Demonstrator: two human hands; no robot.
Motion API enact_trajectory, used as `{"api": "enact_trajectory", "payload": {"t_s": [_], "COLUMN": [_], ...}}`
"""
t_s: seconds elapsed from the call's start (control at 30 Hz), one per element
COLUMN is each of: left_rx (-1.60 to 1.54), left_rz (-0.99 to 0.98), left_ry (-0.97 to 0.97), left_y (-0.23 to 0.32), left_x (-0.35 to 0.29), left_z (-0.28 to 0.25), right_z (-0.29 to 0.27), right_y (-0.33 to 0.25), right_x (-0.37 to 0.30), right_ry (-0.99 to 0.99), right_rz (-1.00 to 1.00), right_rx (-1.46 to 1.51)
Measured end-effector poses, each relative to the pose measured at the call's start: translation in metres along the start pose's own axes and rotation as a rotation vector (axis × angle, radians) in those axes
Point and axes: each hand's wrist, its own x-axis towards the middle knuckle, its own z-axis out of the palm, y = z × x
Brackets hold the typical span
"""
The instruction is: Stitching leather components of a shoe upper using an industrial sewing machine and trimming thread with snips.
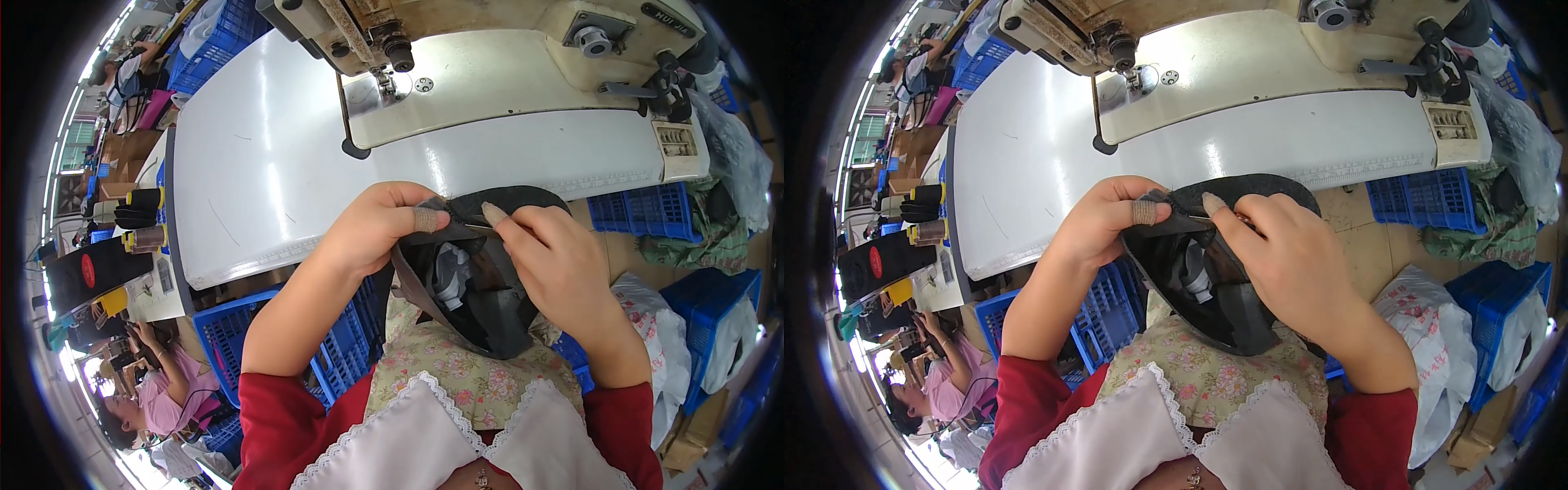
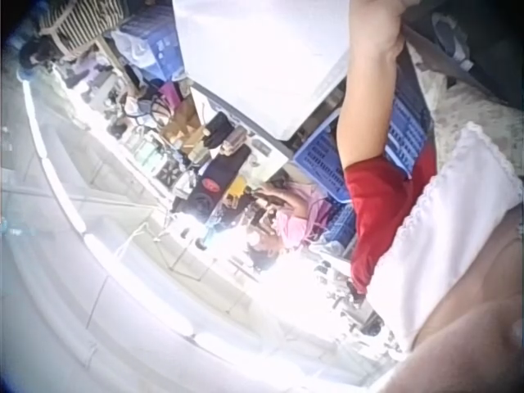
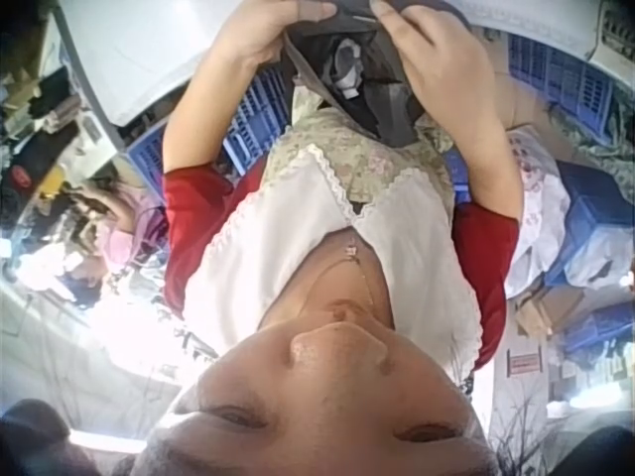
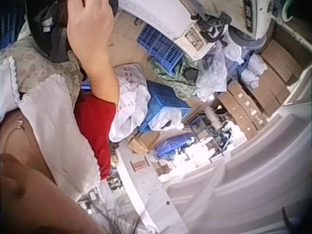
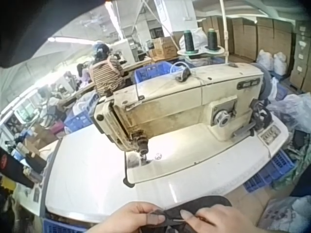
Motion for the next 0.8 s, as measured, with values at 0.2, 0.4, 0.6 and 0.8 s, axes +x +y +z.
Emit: {"api": "enact_trajectory", "payload": {"t_s": [0.2, 0.4, 0.6, 0.8], "left_rx": [0.015, 0.021, -0.017, -0.047], "left_rz": [-0.001, 0.009, -0.014, -0.036], "left_ry": [0.006, 0.009, 0.004, 0.018], "left_y": [0.0, 0.0, -0.002, -0.001], "left_x": [0.001, 0.002, 0.003, 0.003], "left_z": [-0.002, 0.0, -0.005, -0.005], "right_z": [0.003, 0.009, 0.021, 0.03], "right_y": [0.001, 0.002, 0.004, 0.008], "right_x": [-0.001, -0.003, -0.004, -0.009], "right_ry": [0.022, 0.054, 0.102, 0.13], "right_rz": [-0.004, 0.001, -0.044, -0.085], "right_rx": [0.01, 0.02, -0.012, -0.033]}}
